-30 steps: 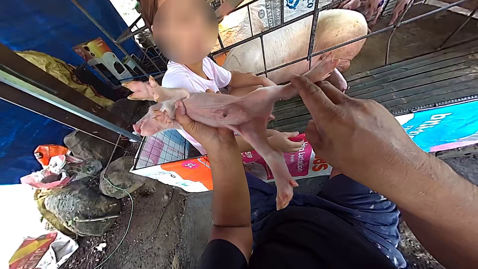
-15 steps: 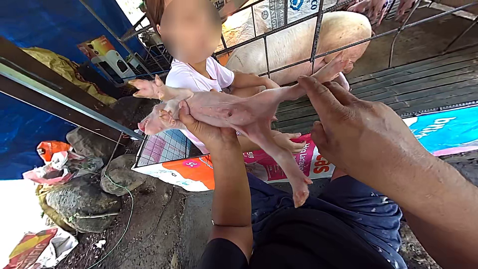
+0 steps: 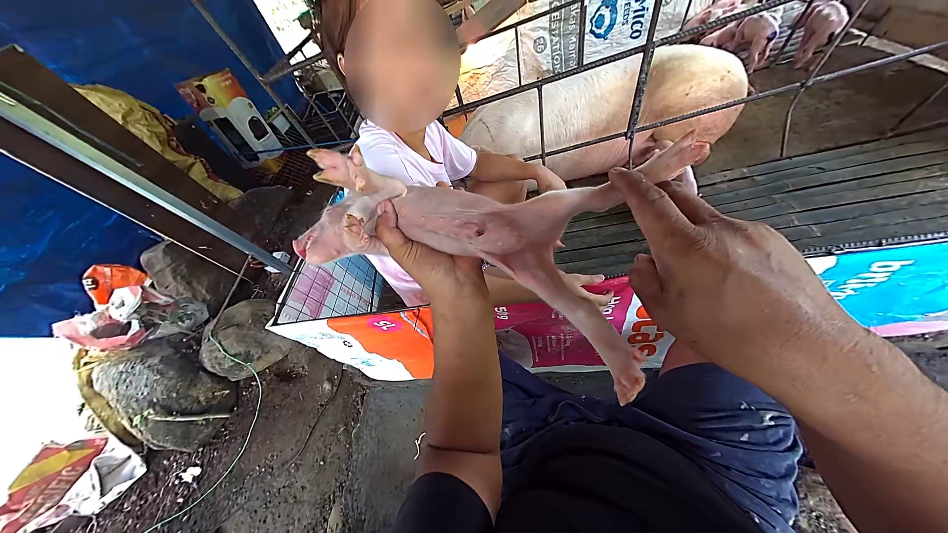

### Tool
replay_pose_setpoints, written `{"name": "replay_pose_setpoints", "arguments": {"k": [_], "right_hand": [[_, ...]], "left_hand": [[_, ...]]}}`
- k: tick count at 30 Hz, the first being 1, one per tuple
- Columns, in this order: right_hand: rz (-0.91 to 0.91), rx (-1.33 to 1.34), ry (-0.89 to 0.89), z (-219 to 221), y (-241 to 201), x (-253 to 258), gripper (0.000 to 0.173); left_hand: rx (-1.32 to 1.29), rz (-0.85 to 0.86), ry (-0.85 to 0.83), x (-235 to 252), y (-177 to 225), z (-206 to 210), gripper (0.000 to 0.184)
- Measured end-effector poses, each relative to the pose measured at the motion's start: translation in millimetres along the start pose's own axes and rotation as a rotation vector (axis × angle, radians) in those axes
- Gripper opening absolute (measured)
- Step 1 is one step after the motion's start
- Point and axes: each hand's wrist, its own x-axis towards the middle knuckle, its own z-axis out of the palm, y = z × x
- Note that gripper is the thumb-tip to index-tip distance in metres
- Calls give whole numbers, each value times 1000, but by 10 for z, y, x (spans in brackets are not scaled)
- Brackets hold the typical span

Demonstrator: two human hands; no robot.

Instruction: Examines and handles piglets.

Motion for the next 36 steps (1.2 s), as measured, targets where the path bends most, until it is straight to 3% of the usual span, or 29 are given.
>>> {"name": "replay_pose_setpoints", "arguments": {"k": [6, 16, 23, 28, 32, 34, 36], "right_hand": [[22, 12, -16, 55, 23, -15, 78], [28, 46, -39, 122, 37, -17, 80], [-36, 71, -24, 186, -5, -23, 72], [7, 43, 32, 62, -17, 39, 73], [-27, 63, -6, 89, -21, 29, 72], [-43, 61, -46, 162, -27, -35, 63], [-47, 41, 23, 118, -19, -113, 47]], "left_hand": [[3, -6, -27, -124, 28, 58, 18], [-19, 55, 148, 121, -19, -73, 24], [35, -8, 22, -76, 3, -9, 23], [89, 101, 117, 0, -74, -26, 26], [149, 49, 26, -78, -149, -39, 23], [211, 59, 4, -109, -256, -92, 22], [408, 168, -32, -131, -360, -181, 35]]}}
